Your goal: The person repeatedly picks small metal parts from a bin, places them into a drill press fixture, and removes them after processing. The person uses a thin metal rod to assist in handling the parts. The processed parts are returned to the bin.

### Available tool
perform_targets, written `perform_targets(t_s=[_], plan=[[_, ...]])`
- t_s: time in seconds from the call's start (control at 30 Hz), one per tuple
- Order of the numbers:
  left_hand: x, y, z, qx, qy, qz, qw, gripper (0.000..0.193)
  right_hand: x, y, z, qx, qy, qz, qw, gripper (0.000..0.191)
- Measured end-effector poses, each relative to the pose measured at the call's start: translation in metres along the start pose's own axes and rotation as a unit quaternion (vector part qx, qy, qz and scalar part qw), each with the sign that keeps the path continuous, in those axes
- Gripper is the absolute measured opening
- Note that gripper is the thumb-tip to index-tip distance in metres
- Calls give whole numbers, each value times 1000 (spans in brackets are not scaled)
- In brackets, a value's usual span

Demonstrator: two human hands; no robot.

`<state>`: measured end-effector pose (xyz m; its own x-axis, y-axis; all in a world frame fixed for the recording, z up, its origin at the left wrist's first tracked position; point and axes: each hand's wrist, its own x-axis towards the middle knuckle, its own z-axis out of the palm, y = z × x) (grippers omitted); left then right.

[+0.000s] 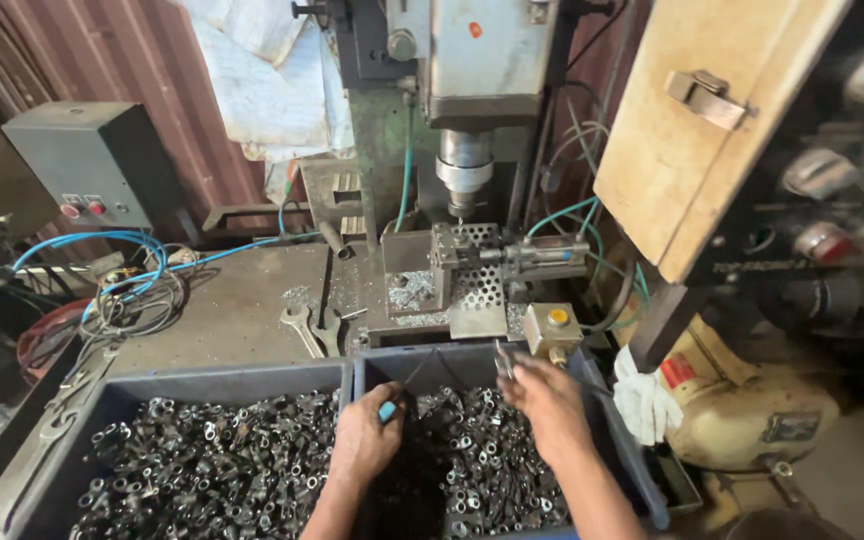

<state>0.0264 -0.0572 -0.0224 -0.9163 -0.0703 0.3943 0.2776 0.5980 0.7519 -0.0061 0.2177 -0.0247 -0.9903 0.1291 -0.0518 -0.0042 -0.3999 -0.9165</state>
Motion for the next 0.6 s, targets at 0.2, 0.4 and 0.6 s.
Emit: perform_targets(t_s=[0.2, 0.4, 0.6], plan=[[1, 5, -6, 2, -1, 4, 1000, 26, 109, 0, 55, 50, 17, -44, 998, 13], [2, 9, -10, -14, -6, -24, 1000, 26, 180, 14, 70, 92, 65, -66, 992, 17], [3, 9, -12, -40, -10, -26, 999, 28, 203, 13, 79, 79, 58, -62, 993, 17]])
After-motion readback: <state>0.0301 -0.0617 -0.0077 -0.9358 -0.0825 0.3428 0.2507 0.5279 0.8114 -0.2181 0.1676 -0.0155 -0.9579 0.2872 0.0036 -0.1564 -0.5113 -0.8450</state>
